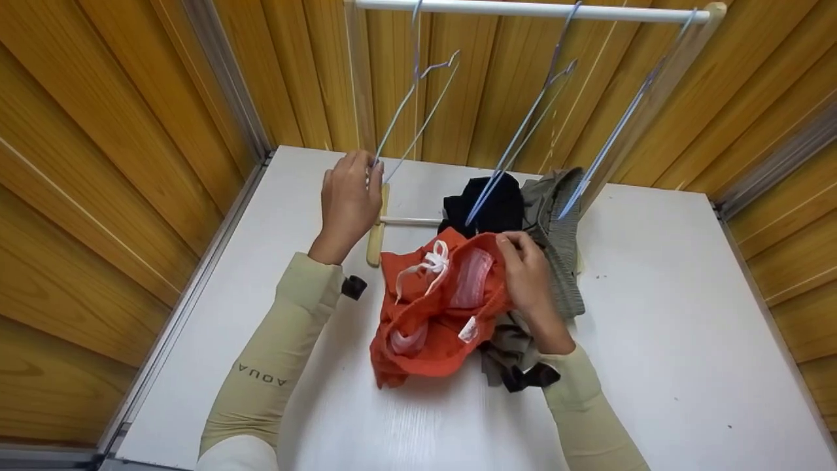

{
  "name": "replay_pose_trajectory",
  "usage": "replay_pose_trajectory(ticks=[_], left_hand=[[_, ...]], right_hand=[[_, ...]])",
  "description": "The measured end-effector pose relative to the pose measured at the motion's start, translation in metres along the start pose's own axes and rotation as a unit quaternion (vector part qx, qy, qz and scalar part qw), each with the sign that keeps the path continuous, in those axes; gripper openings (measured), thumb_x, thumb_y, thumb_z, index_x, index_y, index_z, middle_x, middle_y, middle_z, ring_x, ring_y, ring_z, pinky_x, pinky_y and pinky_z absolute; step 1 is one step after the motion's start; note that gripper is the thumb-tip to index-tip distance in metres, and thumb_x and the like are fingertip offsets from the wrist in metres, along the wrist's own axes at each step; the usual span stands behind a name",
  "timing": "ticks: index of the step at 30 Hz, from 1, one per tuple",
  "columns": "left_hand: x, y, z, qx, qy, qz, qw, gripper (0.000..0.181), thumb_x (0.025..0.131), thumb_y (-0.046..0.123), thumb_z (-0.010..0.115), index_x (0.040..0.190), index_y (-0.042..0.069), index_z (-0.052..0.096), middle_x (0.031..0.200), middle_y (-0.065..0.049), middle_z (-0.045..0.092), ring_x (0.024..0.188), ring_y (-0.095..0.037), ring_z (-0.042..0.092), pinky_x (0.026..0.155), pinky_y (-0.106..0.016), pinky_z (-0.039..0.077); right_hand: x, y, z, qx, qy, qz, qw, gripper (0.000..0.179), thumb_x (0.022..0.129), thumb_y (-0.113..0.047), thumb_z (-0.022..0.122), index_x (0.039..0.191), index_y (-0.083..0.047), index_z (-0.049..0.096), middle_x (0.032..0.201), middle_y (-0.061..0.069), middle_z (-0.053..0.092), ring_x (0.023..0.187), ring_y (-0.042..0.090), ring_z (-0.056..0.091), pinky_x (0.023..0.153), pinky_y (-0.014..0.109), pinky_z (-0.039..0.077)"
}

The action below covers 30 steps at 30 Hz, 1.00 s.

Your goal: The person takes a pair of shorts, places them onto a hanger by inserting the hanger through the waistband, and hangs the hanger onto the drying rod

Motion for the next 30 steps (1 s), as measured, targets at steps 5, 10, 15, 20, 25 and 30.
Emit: replay_pose_trajectory(ticks=[5, 10, 15, 20, 25, 30], left_hand=[[-0.002, 0.001, -0.003, -0.028, 0.009, -0.005, 0.9996, 0.022, 0.101, 0.024, 0.049, 0.105, 0.006, 0.061, 0.096, -0.009, 0.063, 0.093, -0.023, 0.061, 0.081, -0.038, 0.047], [-0.004, 0.002, -0.008, -0.035, 0.022, -0.005, 0.9991, 0.022, 0.101, 0.024, 0.050, 0.106, 0.006, 0.061, 0.095, -0.009, 0.062, 0.093, -0.023, 0.060, 0.082, -0.037, 0.047], [-0.004, 0.004, -0.014, -0.041, 0.036, 0.004, 0.9985, 0.022, 0.101, 0.024, 0.050, 0.105, 0.006, 0.061, 0.094, -0.010, 0.062, 0.089, -0.023, 0.059, 0.080, -0.037, 0.046], [-0.007, 0.005, -0.019, -0.050, 0.045, 0.010, 0.9977, 0.022, 0.101, 0.024, 0.050, 0.105, 0.006, 0.061, 0.094, -0.009, 0.062, 0.088, -0.023, 0.058, 0.079, -0.037, 0.045], [-0.013, 0.008, -0.025, -0.055, 0.055, 0.020, 0.9967, 0.022, 0.101, 0.023, 0.049, 0.104, 0.005, 0.062, 0.093, -0.009, 0.062, 0.090, -0.024, 0.059, 0.079, -0.036, 0.045], [-0.020, 0.010, -0.030, -0.059, 0.062, 0.032, 0.9958, 0.021, 0.101, 0.022, 0.050, 0.104, 0.006, 0.062, 0.093, -0.009, 0.063, 0.090, -0.023, 0.060, 0.078, -0.036, 0.045]], right_hand=[[0.000, 0.001, 0.001, 0.000, -0.002, -0.001, 1.0000, 0.031, 0.099, -0.032, 0.050, 0.114, -0.007, 0.063, 0.109, 0.013, 0.065, 0.090, 0.018, 0.059, 0.077, 0.029, 0.046], [0.000, 0.001, 0.001, -0.002, 0.001, -0.004, 1.0000, 0.030, 0.099, -0.031, 0.051, 0.112, -0.007, 0.064, 0.105, 0.013, 0.065, 0.085, 0.015, 0.057, 0.075, 0.027, 0.045], [0.000, 0.001, 0.002, -0.003, 0.003, -0.007, 1.0000, 0.030, 0.099, -0.031, 0.051, 0.112, -0.007, 0.064, 0.104, 0.013, 0.065, 0.082, 0.014, 0.056, 0.074, 0.027, 0.044], [0.000, 0.000, 0.001, -0.008, 0.007, -0.011, 0.9999, 0.029, 0.099, -0.030, 0.051, 0.111, -0.008, 0.064, 0.103, 0.012, 0.065, 0.083, 0.015, 0.056, 0.075, 0.027, 0.043], [0.001, 0.000, 0.001, 0.001, 0.007, -0.005, 1.0000, 0.029, 0.098, -0.032, 0.053, 0.111, -0.008, 0.064, 0.104, 0.012, 0.065, 0.087, 0.016, 0.057, 0.077, 0.027, 0.043], [0.003, 0.001, 0.000, -0.011, 0.005, -0.001, 0.9999, 0.032, 0.098, -0.037, 0.053, 0.111, -0.010, 0.065, 0.104, 0.012, 0.067, 0.089, 0.017, 0.058, 0.078, 0.028, 0.043]])
Point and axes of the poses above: each hand's wrist, its own x-axis towards the middle knuckle, its own z-axis out of the palm, y = z × x, the point moved 6 cm from there along x, towards the middle knuckle
